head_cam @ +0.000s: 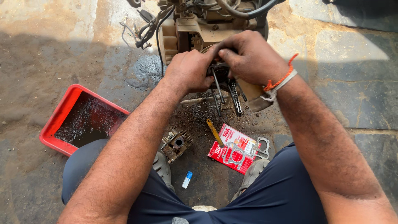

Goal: The person sits on the ground and works on a small engine, using a wrench to tighten bolts on the cylinder head. They also apply oil to the internal components and adjust the timing chain.

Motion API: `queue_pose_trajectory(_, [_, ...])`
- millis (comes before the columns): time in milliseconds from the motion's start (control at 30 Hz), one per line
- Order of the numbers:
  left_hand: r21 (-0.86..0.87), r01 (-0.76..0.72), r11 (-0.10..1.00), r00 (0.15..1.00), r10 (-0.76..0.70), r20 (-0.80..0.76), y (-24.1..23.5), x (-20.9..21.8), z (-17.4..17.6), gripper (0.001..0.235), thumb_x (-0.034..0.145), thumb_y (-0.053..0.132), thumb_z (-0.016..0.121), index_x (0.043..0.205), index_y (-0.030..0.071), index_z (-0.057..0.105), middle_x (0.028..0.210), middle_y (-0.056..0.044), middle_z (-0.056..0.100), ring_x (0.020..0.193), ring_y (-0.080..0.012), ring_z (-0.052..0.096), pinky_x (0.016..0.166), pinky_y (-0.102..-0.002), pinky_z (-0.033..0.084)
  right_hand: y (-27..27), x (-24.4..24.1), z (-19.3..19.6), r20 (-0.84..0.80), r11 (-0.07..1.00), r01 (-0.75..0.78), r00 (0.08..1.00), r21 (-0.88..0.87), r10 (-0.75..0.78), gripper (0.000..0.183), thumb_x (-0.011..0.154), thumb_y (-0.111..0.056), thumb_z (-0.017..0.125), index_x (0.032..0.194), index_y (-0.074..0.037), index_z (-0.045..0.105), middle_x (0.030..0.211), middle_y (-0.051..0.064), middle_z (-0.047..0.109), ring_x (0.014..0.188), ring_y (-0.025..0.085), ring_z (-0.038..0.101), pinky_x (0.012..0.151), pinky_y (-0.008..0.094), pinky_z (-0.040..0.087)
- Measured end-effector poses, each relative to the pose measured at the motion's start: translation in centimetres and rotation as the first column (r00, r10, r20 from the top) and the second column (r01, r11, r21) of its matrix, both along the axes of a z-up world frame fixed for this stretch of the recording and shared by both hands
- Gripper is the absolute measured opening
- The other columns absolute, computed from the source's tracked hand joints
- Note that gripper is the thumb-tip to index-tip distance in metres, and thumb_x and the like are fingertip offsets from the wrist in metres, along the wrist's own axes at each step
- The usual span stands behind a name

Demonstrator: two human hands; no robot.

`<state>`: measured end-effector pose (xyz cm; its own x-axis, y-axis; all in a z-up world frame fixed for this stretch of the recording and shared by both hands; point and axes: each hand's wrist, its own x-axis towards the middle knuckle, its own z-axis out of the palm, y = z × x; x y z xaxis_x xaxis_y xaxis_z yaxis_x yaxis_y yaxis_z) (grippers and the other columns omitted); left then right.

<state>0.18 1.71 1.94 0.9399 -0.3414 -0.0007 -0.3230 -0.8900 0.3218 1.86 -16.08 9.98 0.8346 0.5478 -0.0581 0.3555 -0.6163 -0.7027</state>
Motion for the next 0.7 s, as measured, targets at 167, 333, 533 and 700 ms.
queue_pose_trajectory(167, [0.015, -0.031, 0.999, 1.000, 0.031, -0.005, -0.2, -0.2, 0.4, 0.076, 0.079, 0.037, 0.081, 0.143, 0.019, 0.044, 0.095, -0.015, 0.074, 0.091, -0.0361, 0.073, 0.083, -0.050, 0.061, 0.3, 0.0, -0.1, 0.053, 0.998, -0.014, 0.998, -0.059, 0.017, 0.022, 0.098, -0.009, 0.061, 0.111, 0.002, 0.074, 0.076, 0.012, 0.075, 0.057, 0.014, 0.071, 0.055, 0.032, 0.059])
queue_pose_trajectory(333, [-0.028, -0.030, 0.999, 0.999, 0.031, 0.023, -0.2, -0.3, 0.4, 0.083, 0.077, 0.039, 0.084, 0.147, 0.026, 0.041, 0.094, -0.015, 0.073, 0.088, -0.0365, 0.073, 0.079, -0.051, 0.061, -0.5, 0.5, -0.3, 0.095, 0.998, -0.007, 0.995, -0.060, 0.012, 0.022, 0.098, -0.009, 0.061, 0.110, 0.004, 0.074, 0.076, 0.012, 0.075, 0.058, 0.014, 0.072, 0.056, 0.032, 0.060])
queue_pose_trajectory(533, [0.014, -0.028, 1.000, 0.999, 0.028, 0.039, -0.4, -0.1, -0.1, 0.087, 0.078, 0.043, 0.084, 0.150, 0.024, 0.038, 0.091, -0.014, 0.074, 0.084, -0.0332, 0.074, 0.076, -0.049, 0.062, -2.0, 0.9, -0.2, 0.046, 0.992, 0.066, 0.997, -0.108, -0.062, 0.022, 0.098, -0.009, 0.060, 0.109, 0.003, 0.074, 0.076, 0.013, 0.075, 0.058, 0.017, 0.072, 0.056, 0.033, 0.060])
queue_pose_trajectory(700, [0.042, -0.083, 0.996, 0.984, 0.075, 0.161, -1.7, -0.6, -1.1, 0.099, 0.079, 0.065, 0.081, 0.151, 0.013, 0.038, 0.081, -0.011, 0.075, 0.066, -0.0275, 0.075, 0.062, -0.044, 0.064, -2.8, 0.9, 0.1, 0.072, 0.991, 0.096, 0.993, -0.089, -0.090, 0.023, 0.098, -0.009, 0.059, 0.111, 0.002, 0.074, 0.085, 0.010, 0.076, 0.062, 0.015, 0.074, 0.057, 0.031, 0.062])
